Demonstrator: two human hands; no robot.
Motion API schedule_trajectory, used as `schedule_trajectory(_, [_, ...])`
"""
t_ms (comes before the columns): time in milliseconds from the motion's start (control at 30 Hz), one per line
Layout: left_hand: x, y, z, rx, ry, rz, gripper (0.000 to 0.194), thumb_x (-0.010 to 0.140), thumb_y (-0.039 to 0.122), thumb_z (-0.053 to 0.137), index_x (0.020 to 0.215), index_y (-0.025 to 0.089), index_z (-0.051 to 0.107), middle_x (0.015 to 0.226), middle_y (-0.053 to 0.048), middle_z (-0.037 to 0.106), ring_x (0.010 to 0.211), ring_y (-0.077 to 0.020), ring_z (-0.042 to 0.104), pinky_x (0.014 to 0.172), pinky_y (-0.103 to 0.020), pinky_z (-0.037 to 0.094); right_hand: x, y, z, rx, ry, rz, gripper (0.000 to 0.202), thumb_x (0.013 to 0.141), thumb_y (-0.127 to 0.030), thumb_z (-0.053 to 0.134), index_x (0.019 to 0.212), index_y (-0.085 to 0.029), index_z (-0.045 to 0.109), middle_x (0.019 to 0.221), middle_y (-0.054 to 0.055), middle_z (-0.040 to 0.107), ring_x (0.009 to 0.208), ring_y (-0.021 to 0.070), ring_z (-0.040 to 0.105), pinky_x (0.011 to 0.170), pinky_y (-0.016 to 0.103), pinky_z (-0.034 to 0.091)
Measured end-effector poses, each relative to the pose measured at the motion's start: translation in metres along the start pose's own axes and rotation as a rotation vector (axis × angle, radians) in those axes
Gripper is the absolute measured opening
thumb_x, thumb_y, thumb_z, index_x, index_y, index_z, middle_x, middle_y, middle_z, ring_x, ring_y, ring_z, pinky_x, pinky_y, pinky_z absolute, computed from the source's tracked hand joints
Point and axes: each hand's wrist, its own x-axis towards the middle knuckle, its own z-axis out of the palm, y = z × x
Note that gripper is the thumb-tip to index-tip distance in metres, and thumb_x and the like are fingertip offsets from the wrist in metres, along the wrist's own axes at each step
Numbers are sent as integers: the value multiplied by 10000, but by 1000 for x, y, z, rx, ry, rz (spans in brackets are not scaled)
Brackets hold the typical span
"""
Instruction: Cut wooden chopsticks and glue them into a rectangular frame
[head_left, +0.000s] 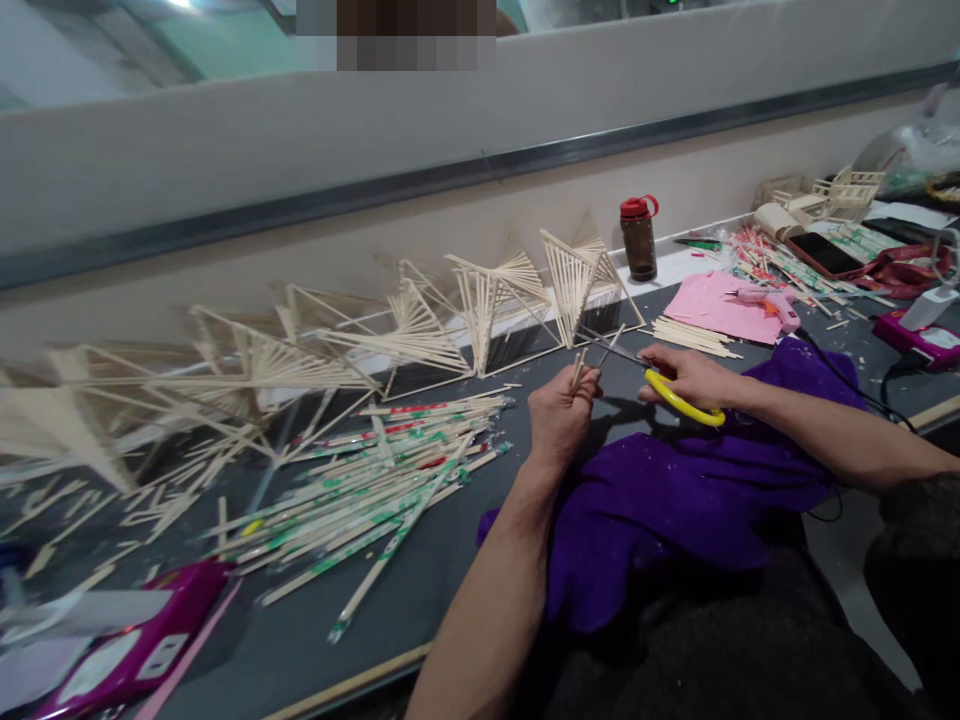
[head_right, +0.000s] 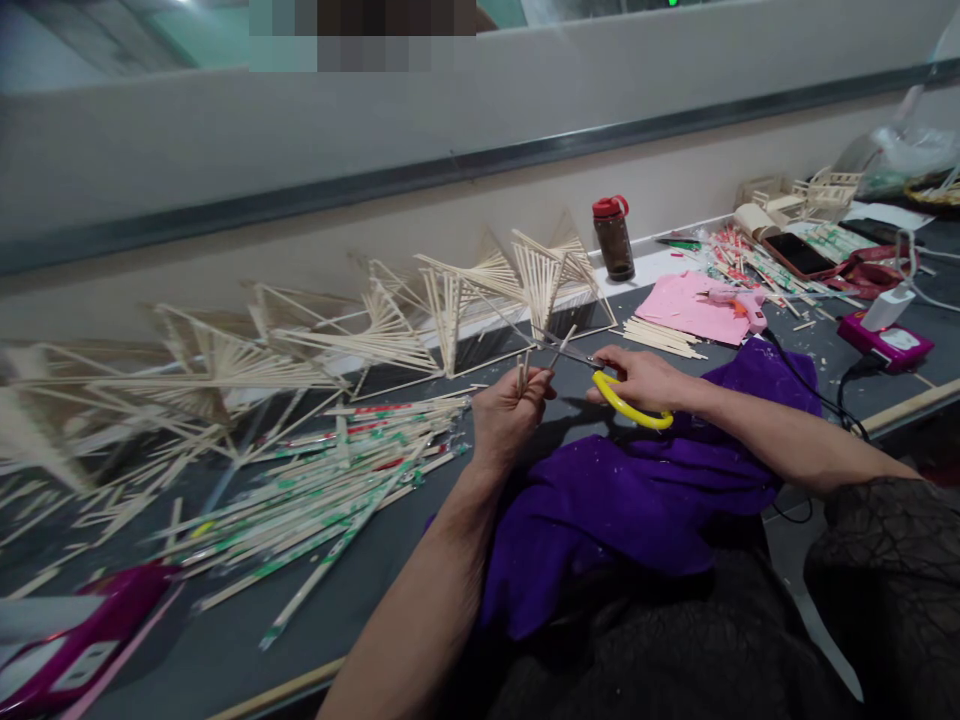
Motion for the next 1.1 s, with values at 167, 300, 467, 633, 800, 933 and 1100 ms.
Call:
schedule_trajectory(167, [1,1,0,35,10,16,190,858,336,537,773,214,655,623,6,681,571,-127,597,592,-218,438,1,2,2,-11,28,11,570,760,-269,595,1318,-159,548,886,35,646,731,156,543,691,289,412])
schedule_trajectory(300, [1,1,1,29,5,27,186,856,331,531,764,215,644,621,13,674,581,-124,598,610,-212,439,1,1,2,-54,31,29,618,734,-195,568,1351,-165,542,859,27,647,710,147,537,674,275,397])
schedule_trajectory(467, [1,0,2,55,12,-1,161,821,357,581,755,217,626,645,25,655,609,-127,583,622,-213,426,0,-2,1,-80,42,44,582,755,-209,565,1336,-171,558,765,3,620,653,136,511,631,263,368])
schedule_trajectory(633, [0,0,1,58,45,-23,132,801,329,596,729,221,619,623,34,626,597,-125,552,621,-214,421,-1,-5,1,-80,56,35,513,773,-233,592,1285,-189,577,723,-25,583,633,121,491,611,245,345])
schedule_trajectory(800, [-1,-3,1,-12,49,-31,158,811,353,575,755,227,650,621,33,630,578,-121,556,562,-207,411,-1,-4,0,-117,48,20,573,770,-464,668,1268,-207,550,803,-3,604,673,138,509,615,256,343])
schedule_trajectory(933, [0,-2,2,-24,41,-1,195,833,358,556,759,222,674,630,19,670,560,-120,575,562,-212,425,-2,-3,-2,-156,10,38,646,780,-568,640,1315,-233,502,845,12,626,701,156,535,623,268,344])
schedule_trajectory(1100, [1,0,0,-15,16,39,217,843,348,539,731,221,675,607,14,675,564,-124,597,588,-219,437,-1,-1,-3,-161,-22,41,714,772,-625,618,1344,-222,478,890,36,634,724,167,546,636,276,356])
